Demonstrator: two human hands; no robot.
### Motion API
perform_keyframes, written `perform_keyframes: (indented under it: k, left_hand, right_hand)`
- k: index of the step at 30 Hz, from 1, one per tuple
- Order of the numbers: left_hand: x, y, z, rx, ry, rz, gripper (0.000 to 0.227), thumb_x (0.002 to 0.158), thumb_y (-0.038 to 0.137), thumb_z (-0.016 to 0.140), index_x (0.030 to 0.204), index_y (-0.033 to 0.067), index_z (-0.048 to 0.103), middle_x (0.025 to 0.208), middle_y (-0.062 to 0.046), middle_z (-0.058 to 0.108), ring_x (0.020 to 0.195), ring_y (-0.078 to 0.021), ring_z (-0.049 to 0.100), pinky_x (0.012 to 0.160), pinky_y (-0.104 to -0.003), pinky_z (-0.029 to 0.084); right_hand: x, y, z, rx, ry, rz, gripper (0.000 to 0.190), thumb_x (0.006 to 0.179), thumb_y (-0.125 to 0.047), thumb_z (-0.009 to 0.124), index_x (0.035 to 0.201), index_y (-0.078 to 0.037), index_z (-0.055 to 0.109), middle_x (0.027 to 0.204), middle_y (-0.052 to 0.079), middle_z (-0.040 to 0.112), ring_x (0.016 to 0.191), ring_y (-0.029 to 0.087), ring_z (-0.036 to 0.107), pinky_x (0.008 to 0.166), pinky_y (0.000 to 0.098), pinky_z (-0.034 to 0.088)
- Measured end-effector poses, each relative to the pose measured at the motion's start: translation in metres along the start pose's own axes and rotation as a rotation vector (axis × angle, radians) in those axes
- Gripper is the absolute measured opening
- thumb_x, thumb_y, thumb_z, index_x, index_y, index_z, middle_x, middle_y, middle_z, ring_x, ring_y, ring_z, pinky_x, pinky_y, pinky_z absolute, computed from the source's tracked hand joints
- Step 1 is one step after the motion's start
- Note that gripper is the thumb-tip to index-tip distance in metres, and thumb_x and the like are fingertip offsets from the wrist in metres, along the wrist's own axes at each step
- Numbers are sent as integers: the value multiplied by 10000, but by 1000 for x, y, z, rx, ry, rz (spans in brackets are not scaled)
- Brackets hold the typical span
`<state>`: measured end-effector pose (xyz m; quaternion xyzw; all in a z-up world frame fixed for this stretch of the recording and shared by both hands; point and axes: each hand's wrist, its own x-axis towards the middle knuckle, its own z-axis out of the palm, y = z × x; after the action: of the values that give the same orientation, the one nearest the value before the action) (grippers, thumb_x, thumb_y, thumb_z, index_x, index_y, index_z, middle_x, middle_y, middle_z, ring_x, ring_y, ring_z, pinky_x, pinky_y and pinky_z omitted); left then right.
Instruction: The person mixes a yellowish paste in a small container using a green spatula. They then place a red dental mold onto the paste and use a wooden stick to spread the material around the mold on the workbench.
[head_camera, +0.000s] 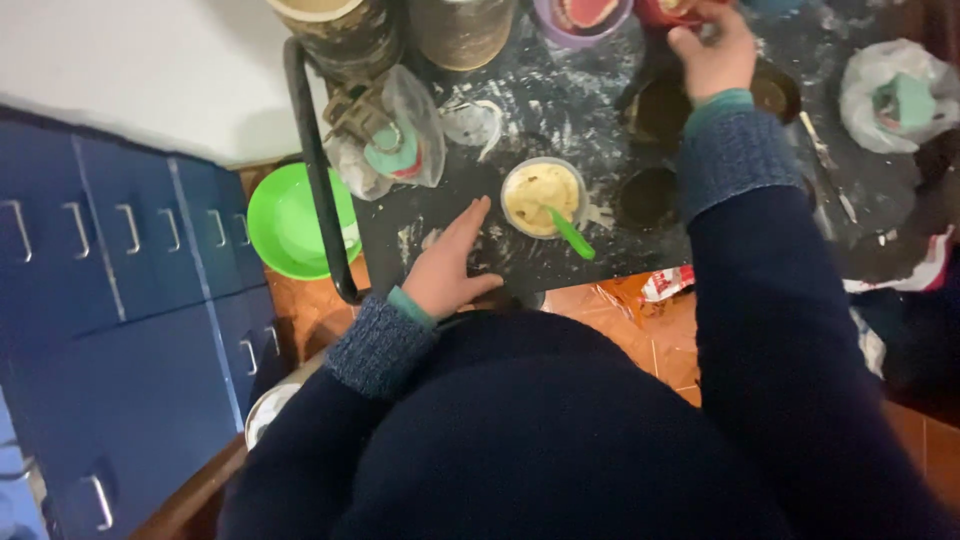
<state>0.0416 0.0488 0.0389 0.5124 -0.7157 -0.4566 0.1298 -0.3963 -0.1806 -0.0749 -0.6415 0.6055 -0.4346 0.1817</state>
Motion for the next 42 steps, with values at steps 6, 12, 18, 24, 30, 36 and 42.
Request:
perform_keyframes:
  k: [6, 12, 18, 24, 30, 36, 42]
  left_hand:
    - [-11, -13, 1, -72, 116, 130, 988, 784, 215, 829, 1591, 57, 281, 1618, -207, 387, 1461, -377, 415, 1164, -416, 390]
    - [-6, -17, 3, -54, 114, 207, 937, 818, 235, 826, 1580, 52, 311, 1597, -222, 407, 1451, -393, 436, 1167, -433, 385]
    - [-1, 4, -7, -172, -12, 134, 880, 833, 276, 768, 1579, 129, 324, 1642, -186, 372, 1389, -342, 522, 1079, -380, 481]
    - [1, -6, -1, -59, 25, 297, 903, 847, 257, 806, 1592, 97, 322, 1628, -241, 352, 1473, -392, 414, 1169, -415, 396]
    - [5, -2, -1, -45, -67, 261, 942, 844, 271, 788, 1602, 55, 273, 1652, -250, 289, 1482, -366, 392, 1155, -387, 397]
    - [14, -17, 10, -13, -40, 329, 959, 845, 287, 795, 1583, -15, 262, 1644, -270, 261, 1489, -382, 371, 1151, -403, 399]
    - [17, -21, 9, 71, -25, 316, 926, 866, 310, 767, 1583, -3, 273, 1652, -245, 290, 1469, -362, 406, 1127, -391, 418]
  right_hand:
    - [-10, -8, -6, 43, 57, 108, 160, 1003, -48, 798, 1062, -20, 652, 974, 25, 710, 887, 105, 655, 825, 281, 556]
    - [-62, -70, -50, 63, 18, 28, 183, 1016, 41, 765, 1117, -3, 620, 1042, 39, 678, 975, 102, 632, 925, 266, 543]
    - [-131, -155, -73, 42, -89, 0, 319, 872, 2, 927, 989, -8, 630, 1447, 158, 680, 997, 101, 649, 871, 269, 561]
    - [-175, -218, -69, 74, -188, 133, 312, 815, -33, 892, 954, -4, 614, 1544, 214, 609, 1014, 112, 682, 816, 273, 577]
    - [-187, -239, -69, -77, -160, -36, 364, 770, -67, 936, 978, 4, 645, 1522, 296, 569, 1166, 283, 728, 929, 353, 592]
    - [-190, -244, -68, -230, -136, -90, 369, 760, -101, 955, 974, -23, 664, 1469, 316, 584, 1225, 323, 712, 942, 360, 590]
    - [-189, -252, -66, -302, -137, -103, 362, 754, -127, 962, 957, -36, 677, 1416, 327, 606, 1278, 339, 688, 927, 375, 589]
